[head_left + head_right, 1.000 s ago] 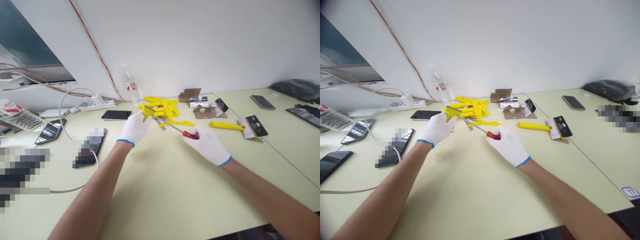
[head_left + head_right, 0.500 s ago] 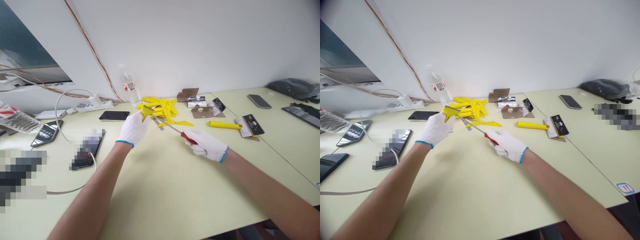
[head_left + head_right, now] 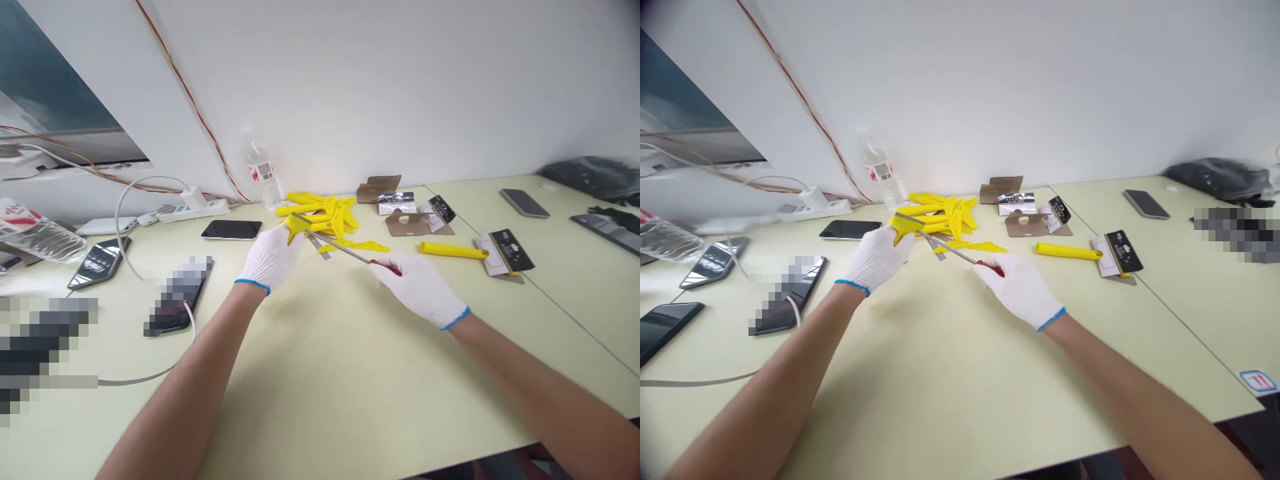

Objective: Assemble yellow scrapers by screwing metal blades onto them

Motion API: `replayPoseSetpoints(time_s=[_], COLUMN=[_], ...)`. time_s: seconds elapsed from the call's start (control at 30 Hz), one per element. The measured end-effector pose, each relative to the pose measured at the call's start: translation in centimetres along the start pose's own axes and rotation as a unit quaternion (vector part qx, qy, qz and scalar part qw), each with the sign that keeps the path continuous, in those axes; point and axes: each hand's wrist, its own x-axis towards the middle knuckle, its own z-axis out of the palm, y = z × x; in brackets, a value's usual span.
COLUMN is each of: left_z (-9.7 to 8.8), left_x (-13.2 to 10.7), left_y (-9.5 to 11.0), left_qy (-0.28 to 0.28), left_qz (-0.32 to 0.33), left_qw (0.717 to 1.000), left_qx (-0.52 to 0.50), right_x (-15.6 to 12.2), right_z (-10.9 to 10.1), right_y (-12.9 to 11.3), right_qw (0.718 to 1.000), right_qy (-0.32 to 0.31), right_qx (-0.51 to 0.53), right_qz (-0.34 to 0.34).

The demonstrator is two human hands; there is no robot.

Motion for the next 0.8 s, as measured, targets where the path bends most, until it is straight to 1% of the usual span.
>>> replayPoseSetpoints(time_s=[0.03, 0.07, 0.1, 0.13, 0.17, 0.2, 0.27, 0.3, 0.33, 0.37, 0.4, 0.5, 0.57, 0.6, 0.67, 0.73, 0.8], left_z=[-0.1, -0.1, -0.2, -0.2, -0.2, -0.2, -0.1, -0.1, 0.0, 0.0, 0.0, 0.2, 0.3, 0.3, 0.4, 0.3, 0.2], left_x=[0.0, 0.0, 0.0, 0.0, -0.1, -0.1, 0.0, 0.0, 0.0, 0.0, 0.0, 0.0, 0.0, 0.0, 0.0, 0.0, 0.0], left_y=[0.0, 0.0, 0.0, 0.0, 0.0, -0.1, -0.1, -0.1, -0.1, -0.1, -0.1, -0.2, -0.3, -0.3, -0.3, -0.3, -0.3], left_qy=[-0.002, -0.002, -0.001, 0.000, 0.000, 0.000, -0.001, 0.000, 0.000, 0.000, 0.000, -0.001, -0.007, -0.010, -0.014, -0.010, -0.008], left_qz=[-0.001, -0.002, -0.002, -0.002, -0.004, -0.006, -0.009, -0.009, -0.009, -0.010, -0.010, -0.013, -0.008, -0.005, 0.006, 0.013, 0.007], left_qw=[1.000, 1.000, 1.000, 1.000, 1.000, 1.000, 1.000, 1.000, 1.000, 1.000, 1.000, 1.000, 1.000, 1.000, 1.000, 1.000, 1.000], left_qx=[0.003, 0.007, 0.011, 0.012, 0.012, 0.010, 0.005, 0.003, 0.001, -0.001, -0.003, -0.004, 0.002, 0.007, 0.014, 0.009, -0.003], right_x=[0.1, 0.2, 0.3, 0.4, 0.4, 0.4, 0.3, 0.3, 0.2, 0.1, 0.0, -0.1, -0.1, 0.0, 0.2, 0.4, 0.5], right_z=[-0.2, -0.4, -0.5, -0.5, -0.4, -0.3, 0.2, 0.5, 0.7, 0.9, 1.0, 1.0, 0.7, 0.4, -0.1, -0.5, -0.6], right_y=[-0.1, -0.1, 0.0, 0.1, 0.2, 0.4, 0.7, 0.8, 0.8, 0.8, 0.8, 0.6, 0.6, 0.6, 0.6, 0.5, 0.5], right_qw=[0.995, 0.979, 0.958, 0.944, 0.943, 0.956, 0.991, 0.998, 0.999, 0.996, 0.993, 0.989, 0.992, 0.995, 0.999, 0.996, 0.989], right_qy=[-0.065, -0.129, -0.179, -0.205, -0.204, -0.173, -0.058, 0.002, 0.049, 0.077, 0.089, 0.090, 0.086, 0.077, 0.034, -0.027, -0.081], right_qx=[0.068, 0.136, 0.190, 0.222, 0.227, 0.203, 0.102, 0.045, -0.005, -0.044, -0.069, -0.085, -0.062, -0.045, 0.001, 0.051, 0.084], right_qz=[0.042, 0.084, 0.117, 0.133, 0.132, 0.118, 0.066, 0.035, 0.003, -0.025, -0.046, -0.075, -0.065, -0.048, 0.009, 0.068, 0.093])
